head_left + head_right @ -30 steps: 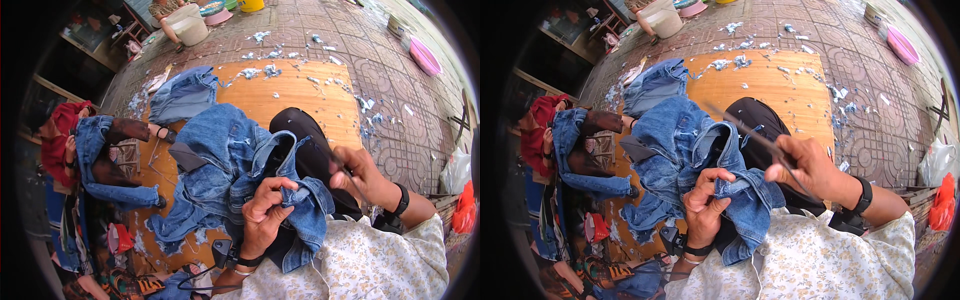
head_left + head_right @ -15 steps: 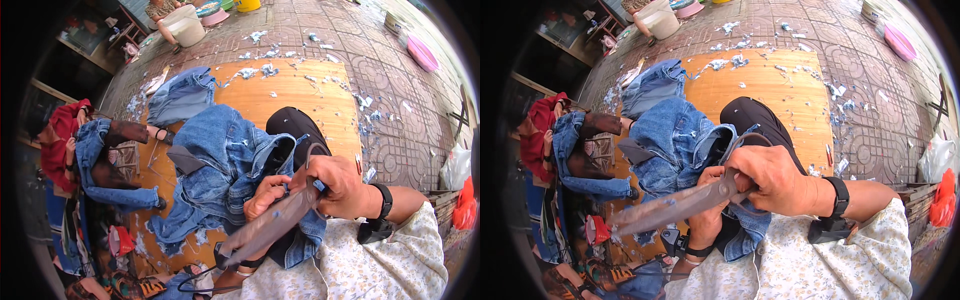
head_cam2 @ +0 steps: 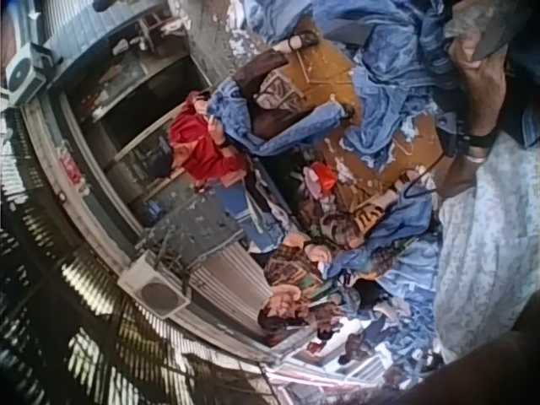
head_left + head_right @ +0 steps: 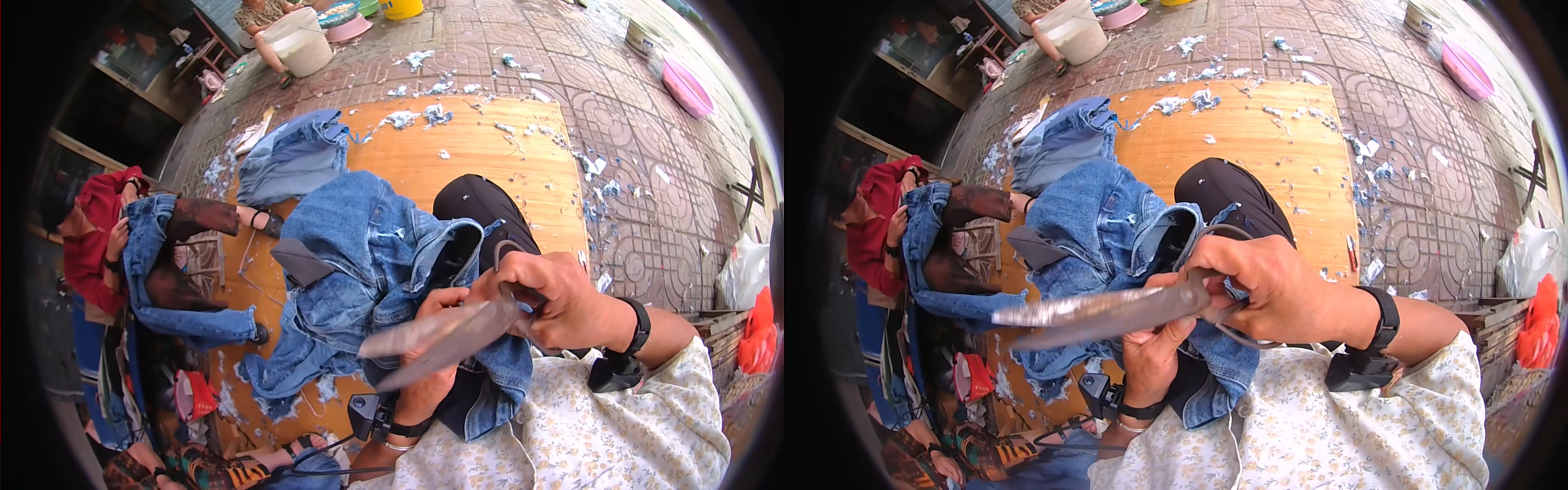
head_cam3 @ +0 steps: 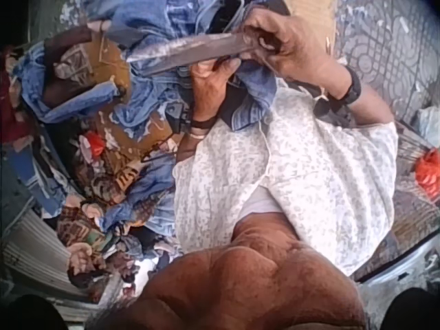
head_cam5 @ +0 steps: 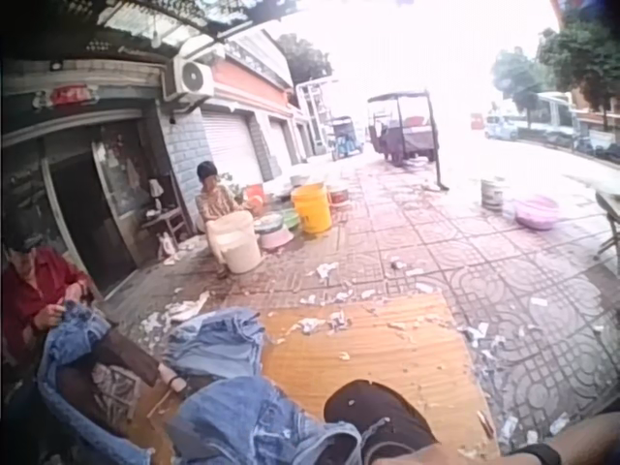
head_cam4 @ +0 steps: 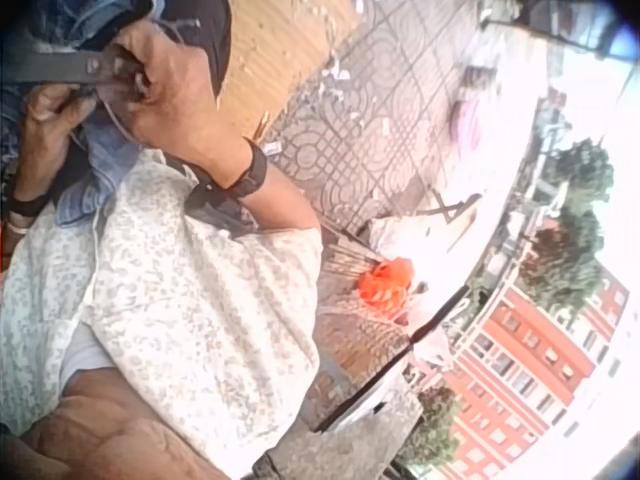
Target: The person uses scissors to trim excess fabric and loose threads from the seams and pockets of denim jeans, then uses a small pair of pliers to adjust or remove hardware from the waistband area.
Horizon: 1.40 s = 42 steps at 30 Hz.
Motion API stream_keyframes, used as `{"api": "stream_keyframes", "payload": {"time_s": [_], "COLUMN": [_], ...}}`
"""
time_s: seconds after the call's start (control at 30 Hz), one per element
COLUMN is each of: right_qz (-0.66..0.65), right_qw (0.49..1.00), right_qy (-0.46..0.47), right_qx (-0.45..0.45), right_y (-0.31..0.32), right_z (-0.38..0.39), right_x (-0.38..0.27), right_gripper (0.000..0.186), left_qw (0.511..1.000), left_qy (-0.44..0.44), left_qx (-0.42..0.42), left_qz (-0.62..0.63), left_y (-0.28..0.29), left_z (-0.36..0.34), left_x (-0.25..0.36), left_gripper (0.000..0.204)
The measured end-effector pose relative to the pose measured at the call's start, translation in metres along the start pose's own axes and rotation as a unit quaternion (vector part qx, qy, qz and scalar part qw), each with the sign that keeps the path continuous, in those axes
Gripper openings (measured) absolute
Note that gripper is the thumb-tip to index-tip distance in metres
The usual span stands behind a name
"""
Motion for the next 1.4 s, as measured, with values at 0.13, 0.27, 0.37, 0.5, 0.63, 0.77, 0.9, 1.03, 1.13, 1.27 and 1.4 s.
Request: {"api": "stream_keyframes", "payload": {"time_s": [0.13, 0.27, 0.37, 0.5, 0.63, 0.77, 0.9, 1.03, 1.13, 1.27, 1.4], "right_qz": [0.015, -0.165, -0.084, -0.095, 0.018, -0.034, -0.189, -0.099, -0.082, -0.003, 0.127], "right_qw": [0.998, 0.962, 0.963, 0.983, 0.995, 0.993, 0.96, 0.963, 0.974, 0.979, 0.98], "right_qy": [0.055, -0.06, -0.106, -0.102, -0.096, -0.099, -0.137, -0.095, -0.141, -0.202, -0.126], "right_qx": [0.009, 0.211, 0.232, 0.118, 0.025, 0.054, 0.157, 0.233, 0.156, 0.002, -0.088], "right_y": [-0.005, 0.009, 0.026, 0.007, -0.007, -0.008, 0.0, 0.021, 0.021, 0.017, 0.021], "right_z": [-0.007, 0.004, 0.016, 0.021, 0.017, 0.016, 0.019, 0.021, 0.03, 0.052, 0.063], "right_x": [-0.003, 0.019, 0.029, 0.024, 0.011, 0.018, 0.037, 0.054, 0.052, 0.046, 0.038], "right_gripper": [0.031, 0.015, 0.018, 0.029, 0.03, 0.021, 0.017, 0.014, 0.031, 0.068, 0.074], "left_qw": [0.997, 0.994, 0.989, 0.985, 0.98, 0.983, 0.979, 0.967, 0.961, 0.949, 0.94], "left_qy": [0.014, 0.037, 0.06, 0.057, 0.077, 0.076, 0.076, 0.096, 0.098, 0.099, 0.099], "left_qx": [-0.01, -0.017, -0.025, -0.031, -0.002, -0.006, -0.033, -0.036, -0.028, -0.021, -0.023], "left_qz": [0.077, 0.097, 0.134, 0.161, 0.184, 0.169, 0.188, 0.235, 0.257, 0.298, 0.326], "left_y": [0.003, 0.003, 0.005, 0.003, 0.001, 0.005, 0.003, 0.006, 0.009, 0.012, 0.008], "left_z": [0.0, -0.003, -0.003, -0.005, -0.003, -0.003, -0.007, -0.007, -0.008, -0.007, -0.008], "left_x": [-0.005, 0.006, 0.003, 0.003, -0.003, -0.012, -0.009, -0.011, -0.014, -0.015, -0.012], "left_gripper": [0.021, 0.023, 0.03, 0.023, 0.022, 0.021, 0.02, 0.019, 0.029, 0.032, 0.029]}}
Point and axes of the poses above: each hand's wrist, its own z-axis away from the middle knuckle, its own y-axis out of the back of the hand, x = y × z, the point moved 5 cm from there along -z, towards the middle knuckle, and after that the axes turned 13 degrees about y, right-handed, at the moved point
